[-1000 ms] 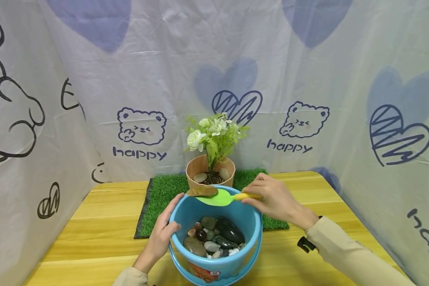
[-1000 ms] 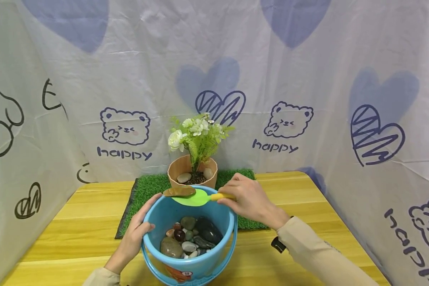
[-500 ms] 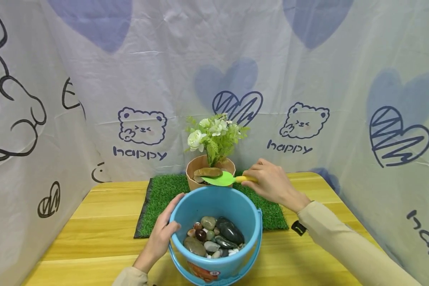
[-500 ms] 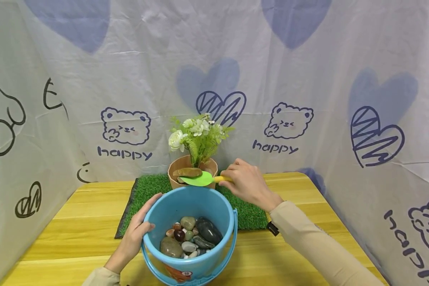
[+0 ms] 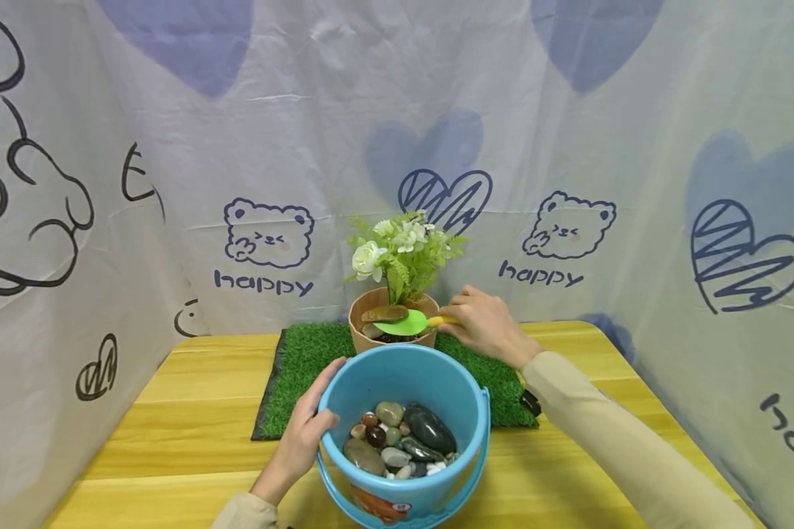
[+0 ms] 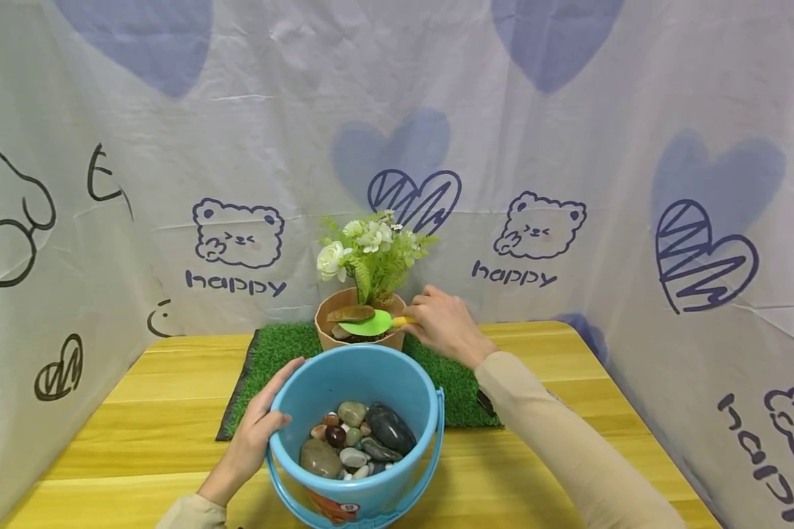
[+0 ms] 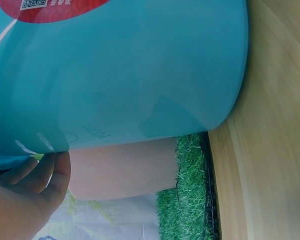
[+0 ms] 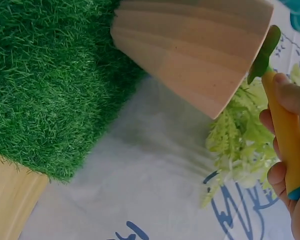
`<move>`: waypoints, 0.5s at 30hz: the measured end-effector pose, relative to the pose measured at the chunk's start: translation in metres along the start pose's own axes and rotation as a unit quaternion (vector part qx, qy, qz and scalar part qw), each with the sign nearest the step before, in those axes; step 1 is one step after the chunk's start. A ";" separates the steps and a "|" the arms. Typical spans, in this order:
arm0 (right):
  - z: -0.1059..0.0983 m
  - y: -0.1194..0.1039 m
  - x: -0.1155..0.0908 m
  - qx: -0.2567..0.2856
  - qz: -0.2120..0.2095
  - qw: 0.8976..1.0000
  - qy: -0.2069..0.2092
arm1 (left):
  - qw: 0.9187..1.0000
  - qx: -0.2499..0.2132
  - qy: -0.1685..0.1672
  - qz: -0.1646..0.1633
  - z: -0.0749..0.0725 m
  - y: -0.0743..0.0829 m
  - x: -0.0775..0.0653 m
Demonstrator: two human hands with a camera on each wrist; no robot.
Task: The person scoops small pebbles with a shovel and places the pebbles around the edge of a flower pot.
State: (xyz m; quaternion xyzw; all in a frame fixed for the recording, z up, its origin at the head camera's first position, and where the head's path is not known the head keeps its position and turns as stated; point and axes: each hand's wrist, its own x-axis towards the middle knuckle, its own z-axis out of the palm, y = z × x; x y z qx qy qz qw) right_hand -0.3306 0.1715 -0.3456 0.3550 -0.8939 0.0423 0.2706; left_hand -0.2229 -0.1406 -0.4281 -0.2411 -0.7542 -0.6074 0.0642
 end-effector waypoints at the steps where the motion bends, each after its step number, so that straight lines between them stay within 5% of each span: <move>1: 0.001 0.002 0.002 0.000 -0.003 1.000 -0.006 | 1.000 0.000 0.000 0.001 0.000 0.000 0.000; 15: 0.010 0.001 0.038 -0.029 -0.059 0.994 -0.086 | 1.000 0.006 0.002 0.006 0.000 -0.001 0.000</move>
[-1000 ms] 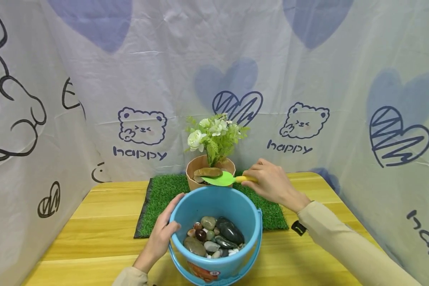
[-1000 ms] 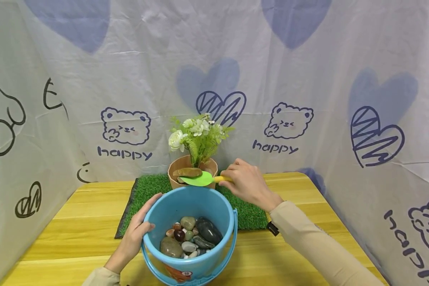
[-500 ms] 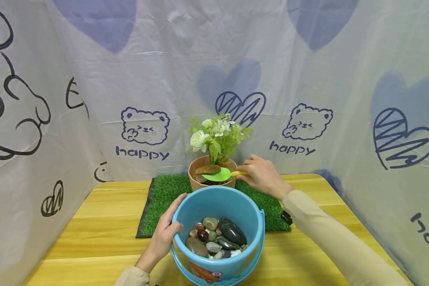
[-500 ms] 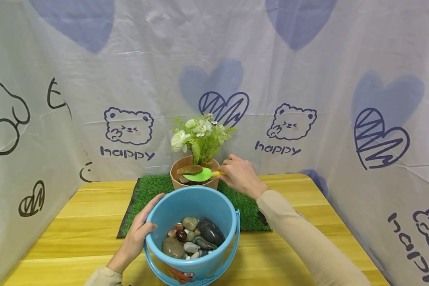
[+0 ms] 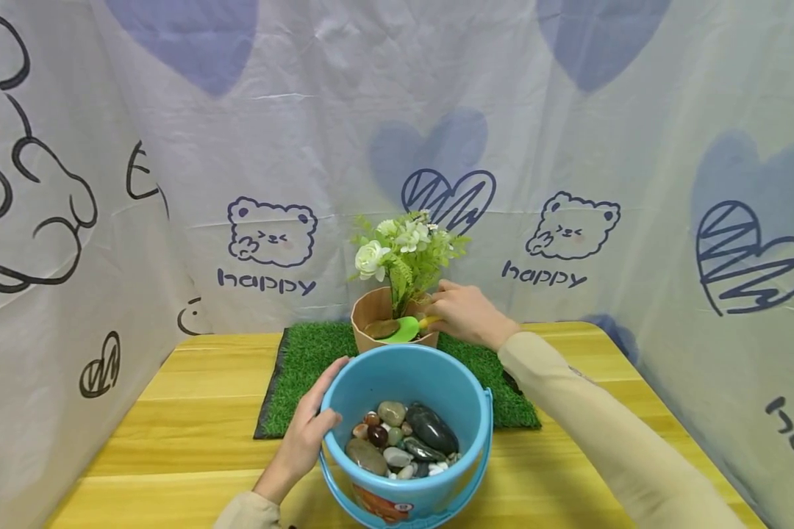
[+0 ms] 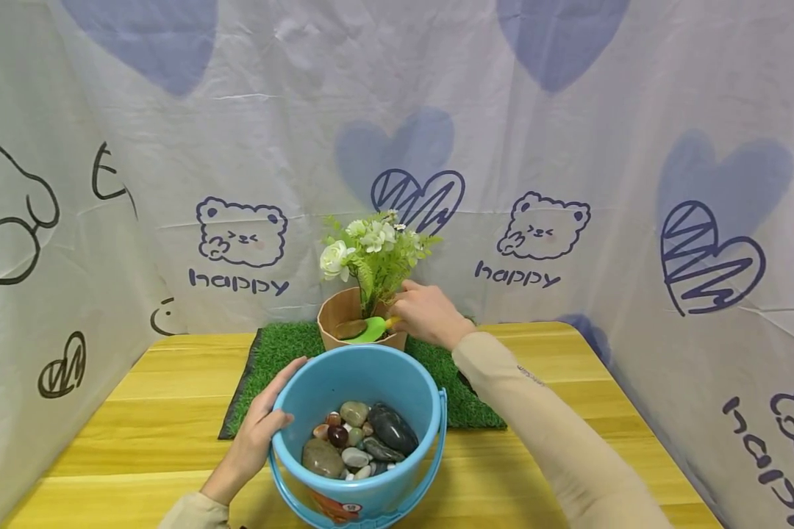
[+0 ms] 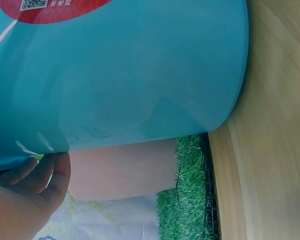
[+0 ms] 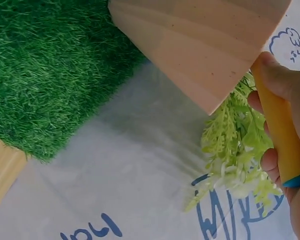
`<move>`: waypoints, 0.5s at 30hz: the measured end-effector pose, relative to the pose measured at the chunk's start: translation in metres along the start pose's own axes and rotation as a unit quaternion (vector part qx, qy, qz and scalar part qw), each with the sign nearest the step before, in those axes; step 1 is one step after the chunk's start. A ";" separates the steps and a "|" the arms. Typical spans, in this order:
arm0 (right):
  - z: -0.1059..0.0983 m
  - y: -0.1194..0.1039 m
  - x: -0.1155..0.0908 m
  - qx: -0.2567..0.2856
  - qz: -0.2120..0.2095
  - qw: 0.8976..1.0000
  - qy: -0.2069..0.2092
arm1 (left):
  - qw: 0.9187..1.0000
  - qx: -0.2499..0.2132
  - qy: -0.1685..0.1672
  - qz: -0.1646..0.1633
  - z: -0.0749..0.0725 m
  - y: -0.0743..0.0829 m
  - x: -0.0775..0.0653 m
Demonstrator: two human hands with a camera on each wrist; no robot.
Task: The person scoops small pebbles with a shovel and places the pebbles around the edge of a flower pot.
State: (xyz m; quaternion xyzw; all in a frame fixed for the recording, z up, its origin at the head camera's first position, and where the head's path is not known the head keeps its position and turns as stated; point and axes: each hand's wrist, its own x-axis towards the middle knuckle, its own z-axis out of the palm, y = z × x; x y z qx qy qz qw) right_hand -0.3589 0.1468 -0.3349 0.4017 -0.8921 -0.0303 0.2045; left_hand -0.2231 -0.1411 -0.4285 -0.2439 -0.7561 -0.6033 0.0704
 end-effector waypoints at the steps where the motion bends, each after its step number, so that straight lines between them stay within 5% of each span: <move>1: 0.000 -0.001 0.002 -0.006 0.003 1.000 -0.008 | 1.000 0.000 0.001 0.000 0.000 0.000 0.000; 8: -0.002 -0.005 0.008 -0.002 0.048 0.998 -0.036 | 1.000 0.000 0.001 -0.006 0.002 -0.001 0.000; 15: -0.011 -0.015 0.013 -0.029 0.054 0.998 -0.015 | 1.000 -0.003 0.003 -0.004 0.001 0.000 0.000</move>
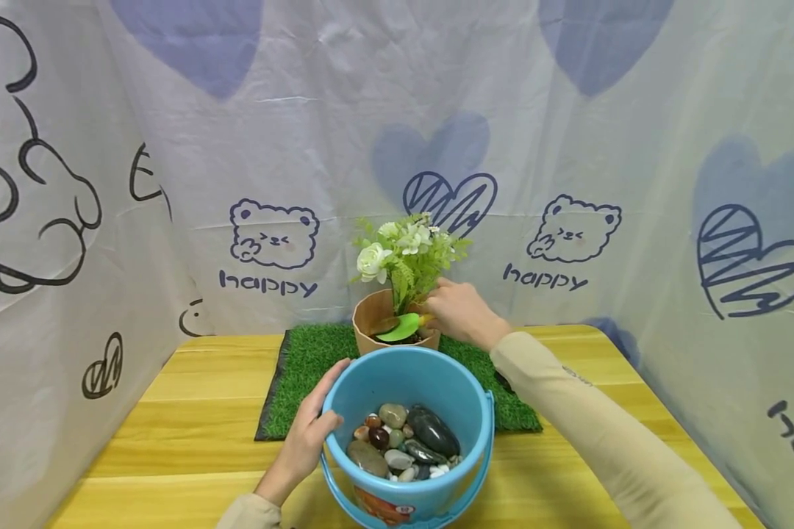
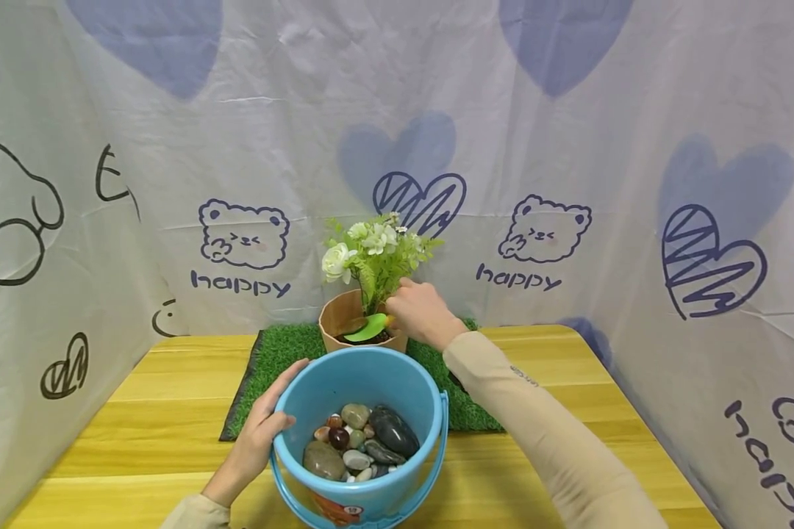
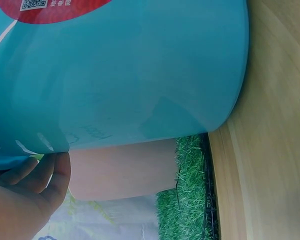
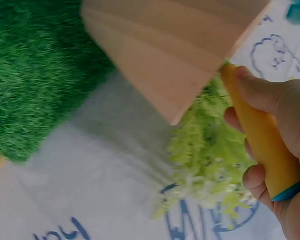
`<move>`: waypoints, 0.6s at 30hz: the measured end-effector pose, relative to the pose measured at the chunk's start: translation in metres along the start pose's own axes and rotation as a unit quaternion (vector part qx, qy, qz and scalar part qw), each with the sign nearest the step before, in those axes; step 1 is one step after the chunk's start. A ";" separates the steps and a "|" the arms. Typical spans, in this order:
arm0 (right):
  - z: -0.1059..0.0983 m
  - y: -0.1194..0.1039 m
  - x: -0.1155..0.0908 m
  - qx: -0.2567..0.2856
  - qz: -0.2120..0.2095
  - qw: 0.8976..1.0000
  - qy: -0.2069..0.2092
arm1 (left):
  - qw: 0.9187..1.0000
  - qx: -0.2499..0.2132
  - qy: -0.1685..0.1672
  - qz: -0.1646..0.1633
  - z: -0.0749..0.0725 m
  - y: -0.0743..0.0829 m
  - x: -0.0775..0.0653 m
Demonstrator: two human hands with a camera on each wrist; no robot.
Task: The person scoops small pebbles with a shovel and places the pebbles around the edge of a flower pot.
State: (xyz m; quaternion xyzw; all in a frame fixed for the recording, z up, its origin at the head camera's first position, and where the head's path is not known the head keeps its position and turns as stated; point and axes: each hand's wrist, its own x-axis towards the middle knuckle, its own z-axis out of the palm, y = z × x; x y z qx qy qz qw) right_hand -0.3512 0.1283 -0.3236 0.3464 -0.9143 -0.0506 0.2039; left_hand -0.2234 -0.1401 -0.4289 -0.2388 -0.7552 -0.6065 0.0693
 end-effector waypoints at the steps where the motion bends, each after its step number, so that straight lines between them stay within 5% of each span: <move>1: -0.002 -0.002 0.000 -0.005 -0.001 1.000 0.002 | 1.000 0.001 0.000 0.001 0.000 0.000 0.000; 12: -0.010 -0.006 -0.012 -0.079 -0.067 0.994 0.020 | 1.000 0.008 0.005 0.002 0.000 0.000 -0.001; 18: -0.010 0.000 -0.016 -0.077 -0.040 0.995 0.043 | 1.000 0.004 0.003 0.005 0.000 0.000 0.000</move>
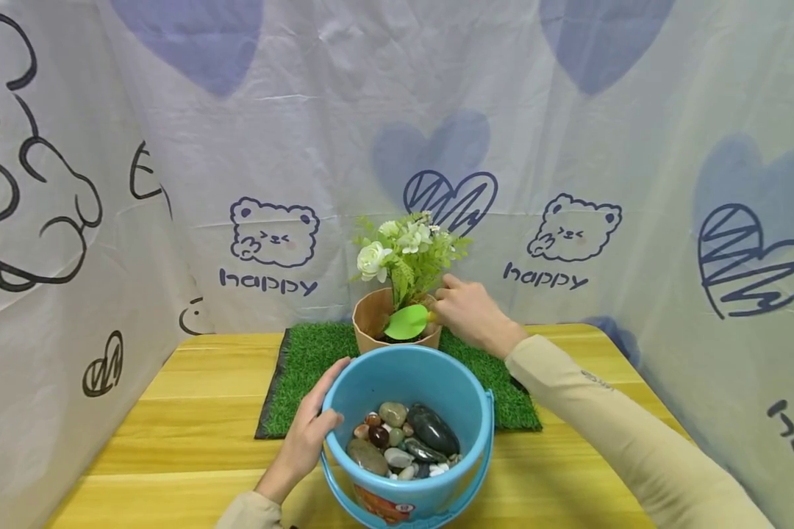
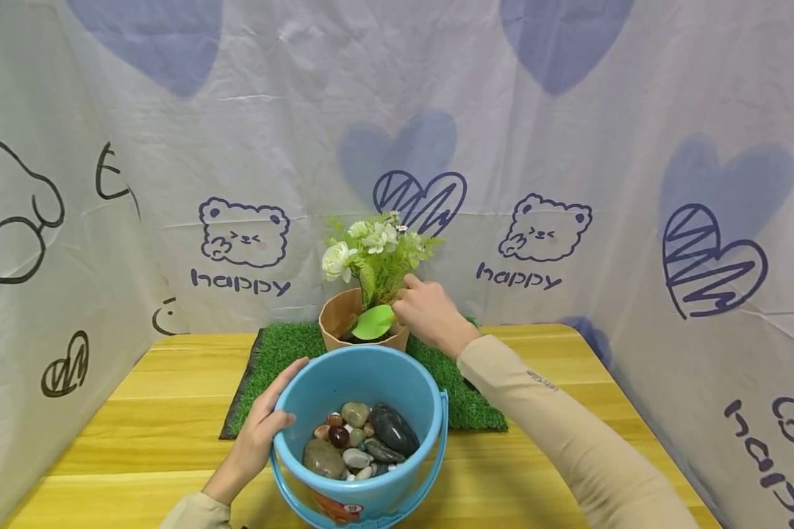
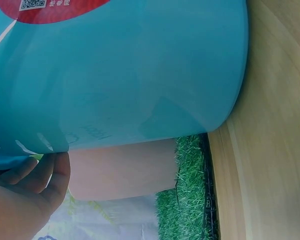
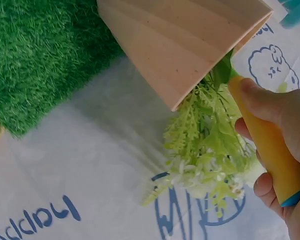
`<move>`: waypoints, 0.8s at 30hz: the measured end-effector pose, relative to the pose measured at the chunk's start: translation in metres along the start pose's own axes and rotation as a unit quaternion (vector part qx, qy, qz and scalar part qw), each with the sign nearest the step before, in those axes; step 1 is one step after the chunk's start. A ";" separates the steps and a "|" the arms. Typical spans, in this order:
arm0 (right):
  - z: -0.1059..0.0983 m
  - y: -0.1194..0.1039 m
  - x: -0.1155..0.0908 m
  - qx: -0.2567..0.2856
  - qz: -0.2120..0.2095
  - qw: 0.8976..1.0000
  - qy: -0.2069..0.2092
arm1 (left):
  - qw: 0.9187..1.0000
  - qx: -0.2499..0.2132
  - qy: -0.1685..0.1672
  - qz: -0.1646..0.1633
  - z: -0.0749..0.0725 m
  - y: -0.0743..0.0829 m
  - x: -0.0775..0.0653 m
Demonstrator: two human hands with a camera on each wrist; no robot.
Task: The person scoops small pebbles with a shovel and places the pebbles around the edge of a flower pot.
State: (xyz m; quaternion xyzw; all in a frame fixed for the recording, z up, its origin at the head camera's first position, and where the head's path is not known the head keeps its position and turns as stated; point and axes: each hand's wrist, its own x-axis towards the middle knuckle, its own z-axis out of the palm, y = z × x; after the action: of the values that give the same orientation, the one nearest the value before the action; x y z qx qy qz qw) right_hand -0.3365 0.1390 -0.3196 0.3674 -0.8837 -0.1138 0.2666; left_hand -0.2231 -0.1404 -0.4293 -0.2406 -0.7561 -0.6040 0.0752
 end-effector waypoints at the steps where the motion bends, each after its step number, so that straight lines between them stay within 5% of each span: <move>1: 0.001 0.000 -0.001 0.005 0.008 1.000 0.005 | 1.000 0.000 0.000 0.001 0.000 0.000 0.000; 12: 0.008 -0.008 0.000 0.048 0.069 0.996 0.012 | 1.000 0.000 -0.001 0.002 0.000 -0.001 -0.001; 24: 0.008 -0.005 -0.011 0.099 0.082 0.992 -0.006 | 1.000 0.007 0.001 0.010 0.000 0.000 0.000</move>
State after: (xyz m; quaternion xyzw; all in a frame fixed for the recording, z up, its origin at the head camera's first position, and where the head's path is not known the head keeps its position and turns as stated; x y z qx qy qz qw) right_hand -0.3319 0.1432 -0.3327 0.3175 -0.9193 -0.0053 0.2324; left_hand -0.2230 -0.1410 -0.4298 -0.2473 -0.7578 -0.5979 0.0837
